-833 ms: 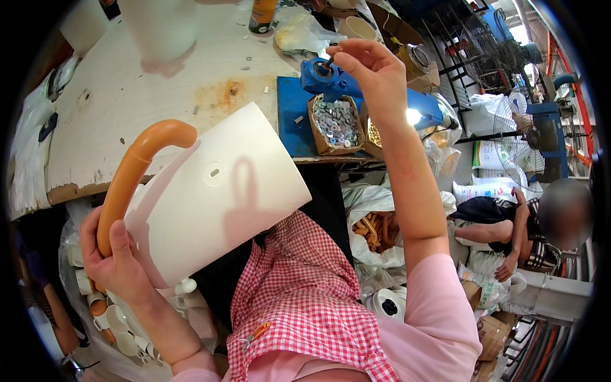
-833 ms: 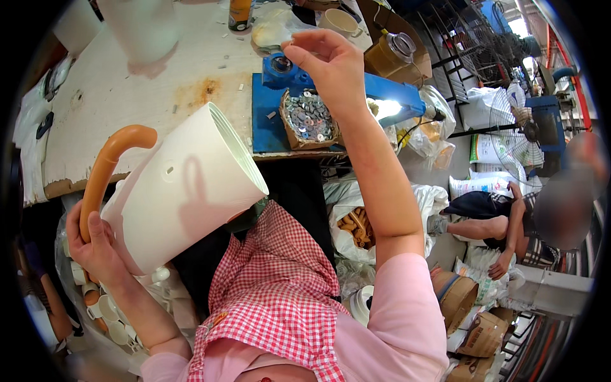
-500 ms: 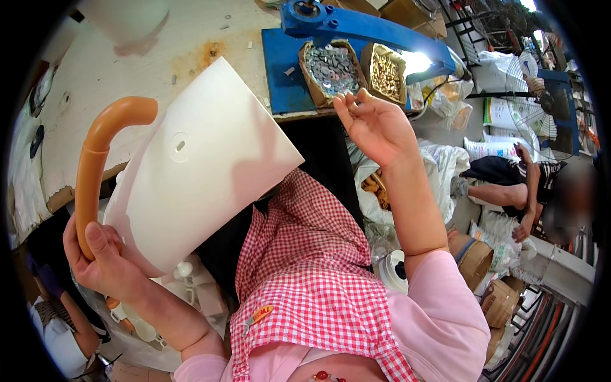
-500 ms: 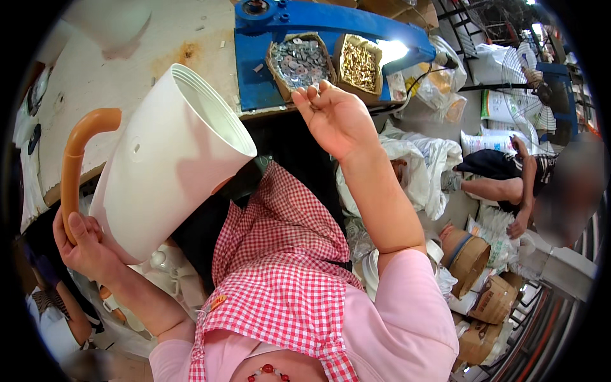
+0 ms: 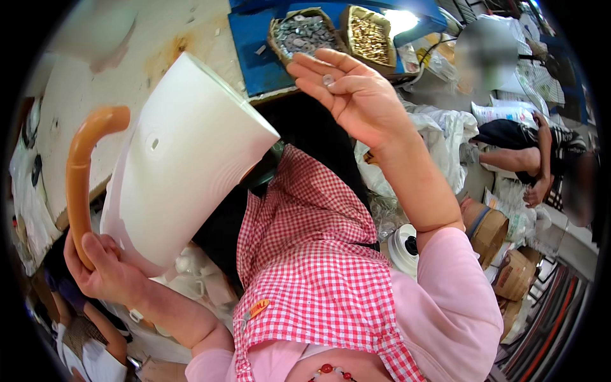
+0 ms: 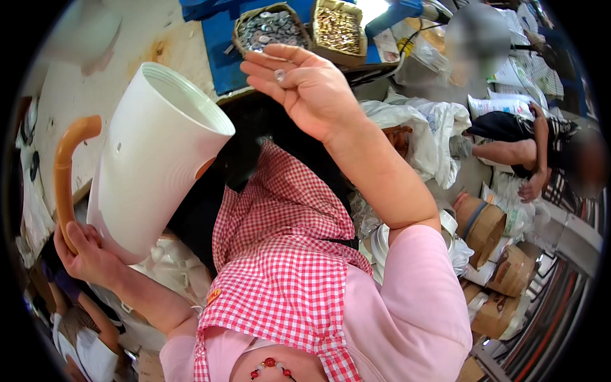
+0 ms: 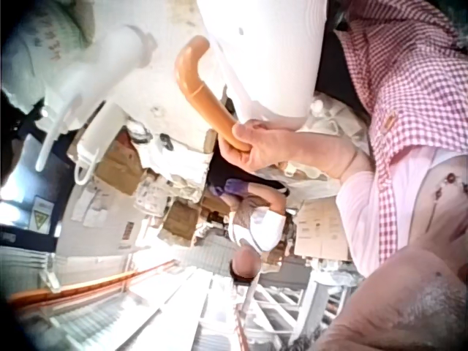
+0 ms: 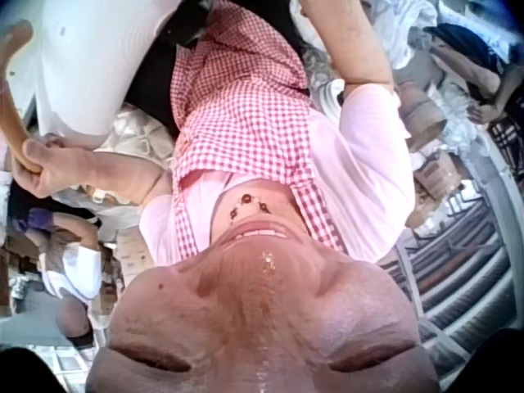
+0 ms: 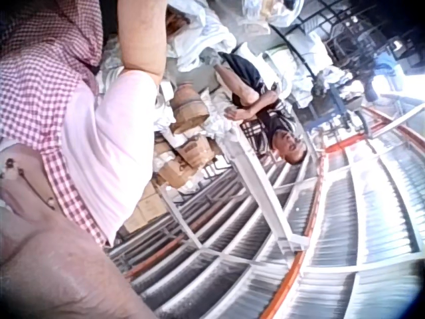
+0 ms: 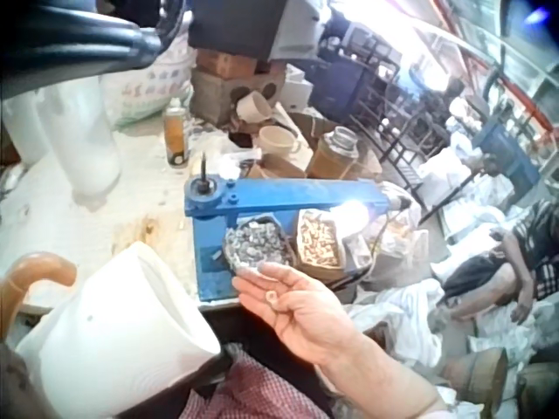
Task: The person assembles plastic water jugs by using a small manual press to attach components to the white plastic bodies and then fitting handles onto them.
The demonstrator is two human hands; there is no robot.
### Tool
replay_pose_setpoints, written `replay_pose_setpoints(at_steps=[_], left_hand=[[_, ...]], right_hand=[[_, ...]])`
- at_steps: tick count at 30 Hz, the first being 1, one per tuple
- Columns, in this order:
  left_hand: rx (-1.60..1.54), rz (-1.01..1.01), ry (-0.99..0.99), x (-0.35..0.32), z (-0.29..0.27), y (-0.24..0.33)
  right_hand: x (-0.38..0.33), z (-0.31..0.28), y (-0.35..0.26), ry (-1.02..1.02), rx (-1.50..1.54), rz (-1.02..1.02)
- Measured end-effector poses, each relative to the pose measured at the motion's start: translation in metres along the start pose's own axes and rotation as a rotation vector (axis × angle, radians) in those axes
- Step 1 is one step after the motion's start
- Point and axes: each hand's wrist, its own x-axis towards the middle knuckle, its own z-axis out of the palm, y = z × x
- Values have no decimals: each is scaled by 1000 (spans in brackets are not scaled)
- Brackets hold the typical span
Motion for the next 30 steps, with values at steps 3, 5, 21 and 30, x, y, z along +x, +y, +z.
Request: replay_pose_setpoints(at_steps=[3,5,21,30], left_hand=[[155,20,96,-2,8,-10],[136,129,134,-6,3,-7],[252,6,-59,3,-14,-4],[96,93,-140,2,-9,-12]], right_hand=[[-2,-3,6,-95,-950,-149],[10,-8,37,-3,-19,123],[-26,-37,91,193,17,416],[-22,-39,49,-6,-131,184]])
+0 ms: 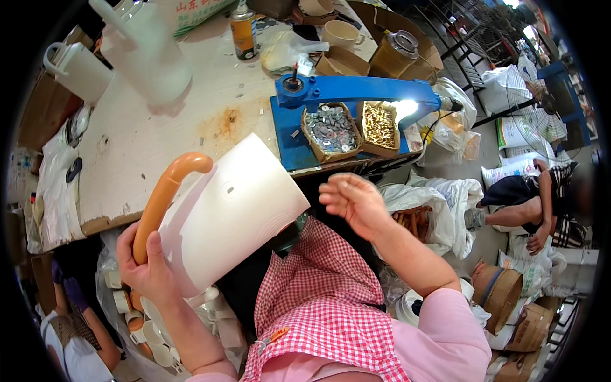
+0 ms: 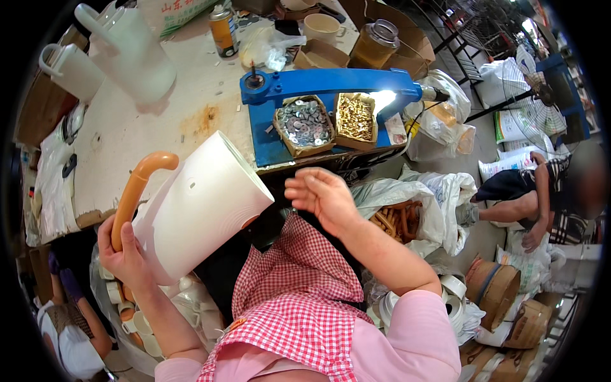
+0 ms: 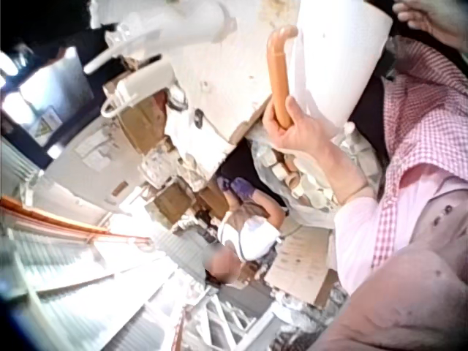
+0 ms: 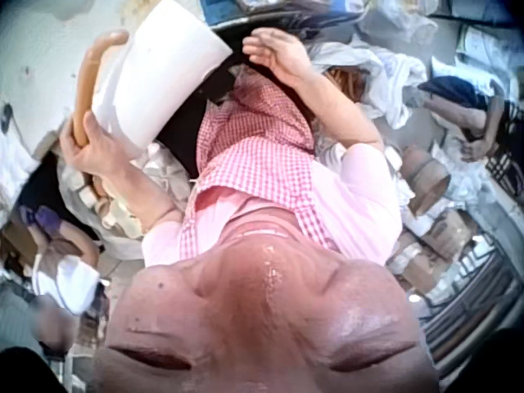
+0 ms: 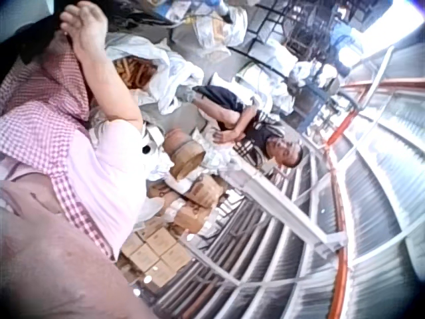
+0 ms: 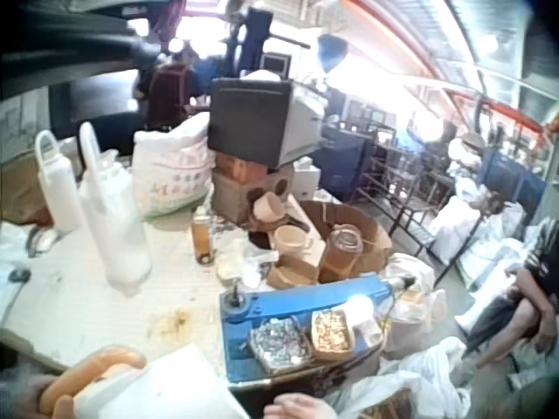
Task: The person assembles plastic water jugs by using a small manual press to attach components to the white plastic bodies and then fitting handles onto them.
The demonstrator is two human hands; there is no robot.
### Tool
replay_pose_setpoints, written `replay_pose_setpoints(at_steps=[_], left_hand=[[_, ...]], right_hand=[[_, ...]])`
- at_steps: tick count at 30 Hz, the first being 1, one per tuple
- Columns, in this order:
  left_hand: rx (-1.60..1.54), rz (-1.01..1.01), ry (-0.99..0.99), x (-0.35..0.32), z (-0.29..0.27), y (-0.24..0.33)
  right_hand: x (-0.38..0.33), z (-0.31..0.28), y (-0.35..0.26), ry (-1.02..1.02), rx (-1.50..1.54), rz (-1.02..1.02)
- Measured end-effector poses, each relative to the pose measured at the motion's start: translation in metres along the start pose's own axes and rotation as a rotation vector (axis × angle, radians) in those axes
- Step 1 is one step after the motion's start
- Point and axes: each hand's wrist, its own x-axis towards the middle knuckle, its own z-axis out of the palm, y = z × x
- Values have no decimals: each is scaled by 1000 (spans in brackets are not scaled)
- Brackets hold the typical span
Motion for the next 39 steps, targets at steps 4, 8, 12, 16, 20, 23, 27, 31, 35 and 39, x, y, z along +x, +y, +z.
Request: replay_pose_setpoints(at_steps=[4,8,12,16,20,23,27,31,35,39], left_hand=[[-27,16,-6,0,2,4],[-48,-65,19,-10,-12,4],[-26,-75,59,-15,-14,-6],[-46,-64,81,-15,-19,-7],[-47,-76,82,-15,-23,-9],[-50,-77,70,-15,-20,-7],[-57,-52,46,-13,-14,-1],[-6,-32,52,-11,-15,-2],[-6,65,31,2,-21,-6],[-128,17,23,41,-25,28]], right_hand=[[15,44,-68,-4,-492,-544],[52,88,-123,-129,-694,-987],[94,102,-128,-71,-868,-1318],[108,109,-128,-82,-1023,-1499],[115,110,-131,-86,-1274,-1694],[116,106,-137,-100,-1478,-1888],[118,103,-142,-76,-1577,-1954],[115,100,-139,-67,-1537,-1971],[88,82,-103,30,-1018,-1655],[42,106,-73,-494,-571,-445]])
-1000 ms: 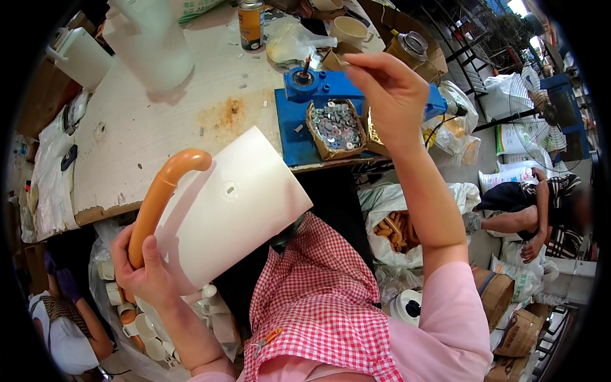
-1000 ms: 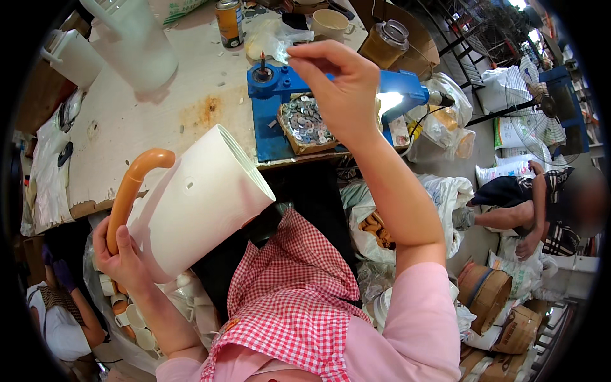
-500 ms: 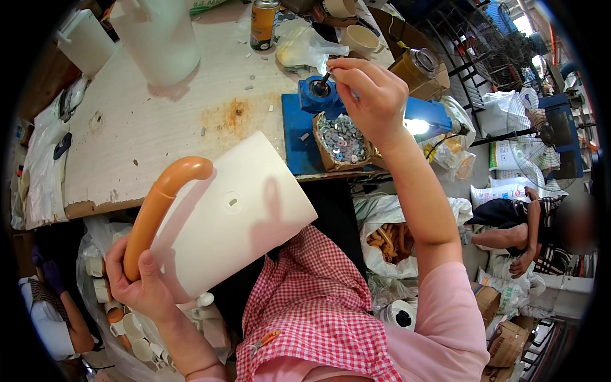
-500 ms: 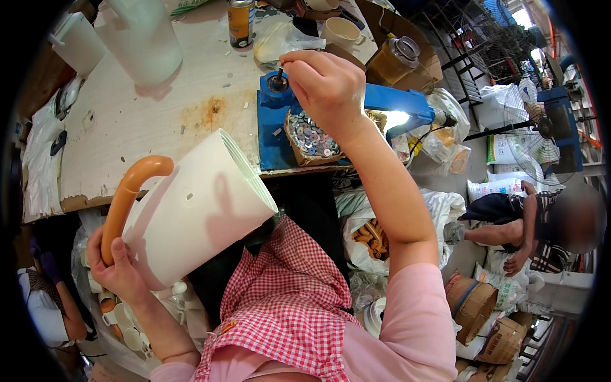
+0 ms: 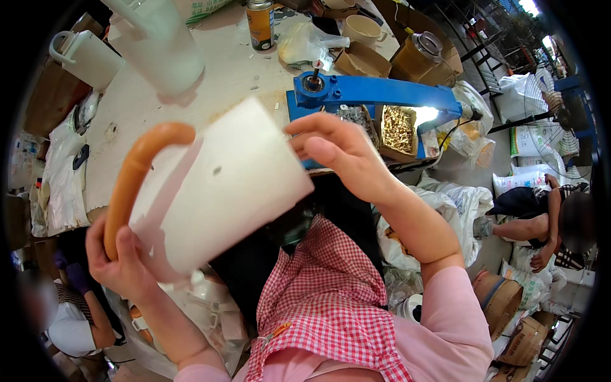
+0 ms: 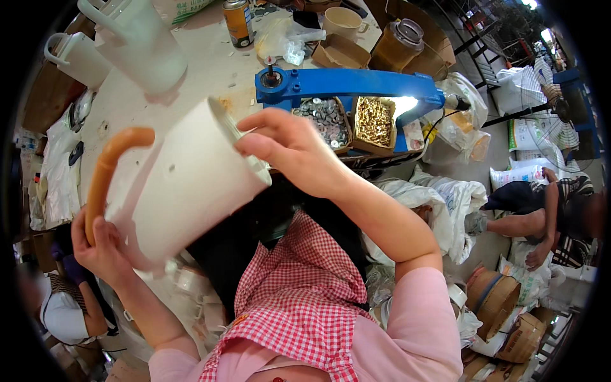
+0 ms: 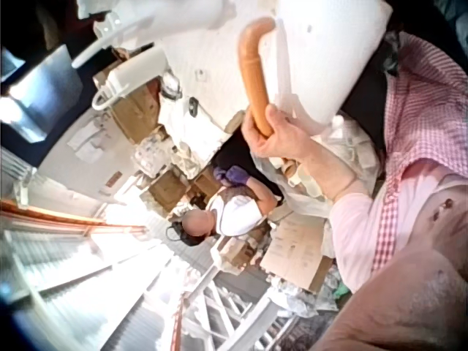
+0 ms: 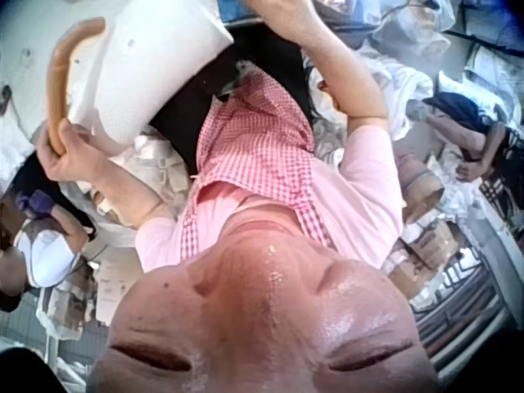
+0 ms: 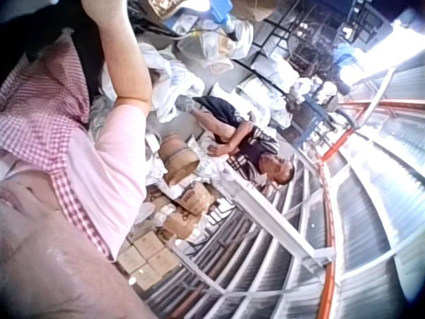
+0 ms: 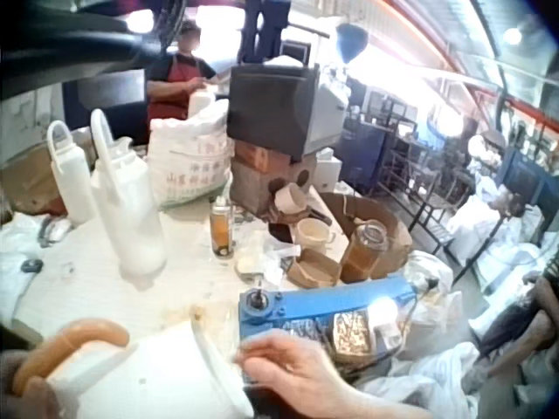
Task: The person assembles plastic water jugs by using a small manual press to attach components to the white plastic bodies and then fitting handles onto them.
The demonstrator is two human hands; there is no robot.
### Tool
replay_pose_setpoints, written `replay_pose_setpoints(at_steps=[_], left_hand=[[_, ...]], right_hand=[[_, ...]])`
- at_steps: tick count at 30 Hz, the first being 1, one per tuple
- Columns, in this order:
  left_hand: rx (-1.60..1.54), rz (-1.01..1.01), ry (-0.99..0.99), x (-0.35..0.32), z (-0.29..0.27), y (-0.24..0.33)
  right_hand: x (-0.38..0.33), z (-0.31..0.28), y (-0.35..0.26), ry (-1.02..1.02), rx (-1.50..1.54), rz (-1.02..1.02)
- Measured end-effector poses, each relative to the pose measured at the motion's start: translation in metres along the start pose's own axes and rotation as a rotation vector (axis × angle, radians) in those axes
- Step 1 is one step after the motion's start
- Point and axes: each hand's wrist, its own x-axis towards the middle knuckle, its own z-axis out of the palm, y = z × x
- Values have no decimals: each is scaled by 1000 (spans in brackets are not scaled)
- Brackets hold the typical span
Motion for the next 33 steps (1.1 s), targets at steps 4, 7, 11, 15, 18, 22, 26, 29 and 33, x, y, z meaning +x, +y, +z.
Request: replay_pose_setpoints(at_steps=[4,7,11,15,18,22,26,29,33], left_hand=[[141,287,48,48,51,24],[-51,380,-57,62,113,53],[-52,402,-129,72,163,51],[-75,358,-138,78,181,43],[-108,284,-150,85,183,35],[-96,266,-142,88,188,35],[-62,283,-213,97,197,28],[-11,188,-306,99,193,16],[430,371,-489,103,206,54]], right_hand=[[13,13,-3,8,91,-41],[17,-12,7,143,186,-196],[23,-47,12,238,147,-236],[27,-60,13,238,123,-227],[31,-59,16,249,130,-213],[35,-62,15,256,172,-202],[35,-60,13,312,181,-169],[31,-57,4,287,144,-46],[31,-60,6,306,199,23]])
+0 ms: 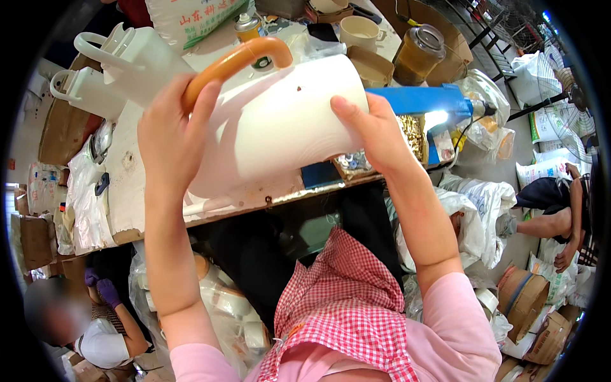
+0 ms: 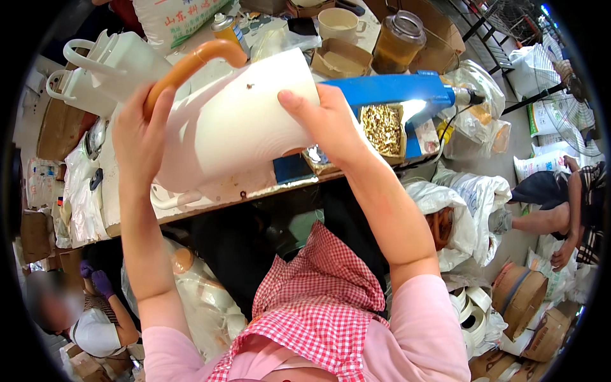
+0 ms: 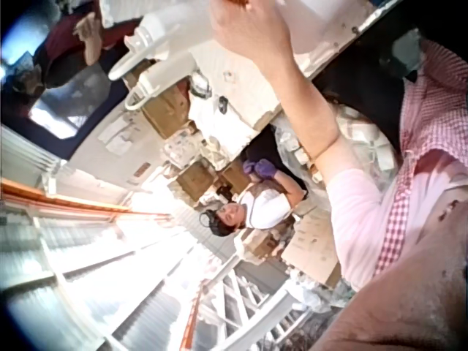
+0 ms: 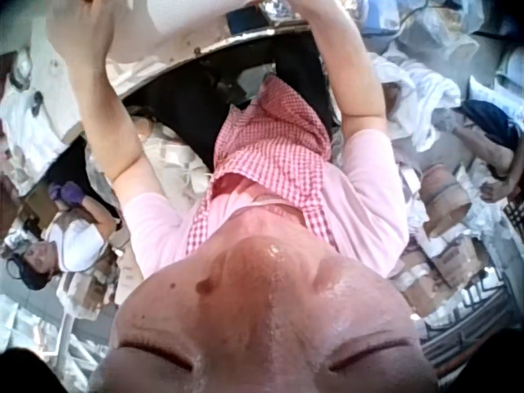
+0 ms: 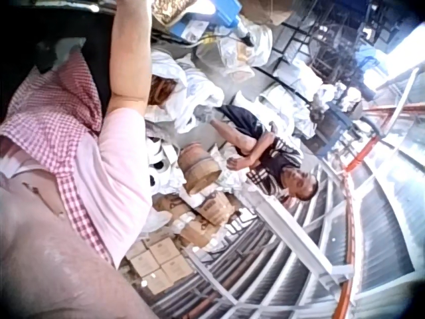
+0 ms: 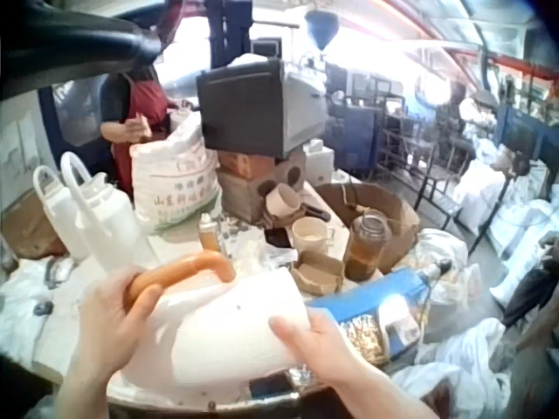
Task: The person assembles plastic water jugs by using a small manual press to attach components to the white plastic bodies and then fitting handles onto them.
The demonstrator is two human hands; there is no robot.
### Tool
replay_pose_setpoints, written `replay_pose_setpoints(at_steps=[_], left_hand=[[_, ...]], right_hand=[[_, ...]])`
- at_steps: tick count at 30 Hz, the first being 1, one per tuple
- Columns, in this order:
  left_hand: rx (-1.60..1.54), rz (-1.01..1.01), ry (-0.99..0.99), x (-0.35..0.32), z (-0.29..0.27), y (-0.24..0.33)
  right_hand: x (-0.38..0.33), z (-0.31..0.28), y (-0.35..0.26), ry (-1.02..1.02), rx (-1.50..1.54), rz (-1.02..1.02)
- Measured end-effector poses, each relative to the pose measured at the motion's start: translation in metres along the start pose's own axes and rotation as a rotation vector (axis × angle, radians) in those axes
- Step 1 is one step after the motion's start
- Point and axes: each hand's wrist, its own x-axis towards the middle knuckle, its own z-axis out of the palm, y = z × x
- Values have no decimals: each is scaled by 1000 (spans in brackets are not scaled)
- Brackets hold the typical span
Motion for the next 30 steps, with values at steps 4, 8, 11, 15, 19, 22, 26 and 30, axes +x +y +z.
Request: replay_pose_setpoints(at_steps=[4,8,11,15,19,22,26,30], left_hand=[[688,211,-165,32,23,40],[505,282,-438,61,20,47],[384,233,-536,69,15,47],[265,256,-503,60,18,53],[141,196,-520,50,11,59],[139,191,-531,50,11,61],[185,188,-584,47,12,63],[236,193,-569,41,12,70]], right_hand=[[9,-4,16,25,42,-60],[2,14,12,111,10,-34],[3,14,21,161,27,-92],[3,8,18,125,27,-7],[6,5,13,83,-28,29],[8,4,15,98,-19,29],[5,4,9,119,-88,56],[5,3,7,89,-16,88]])
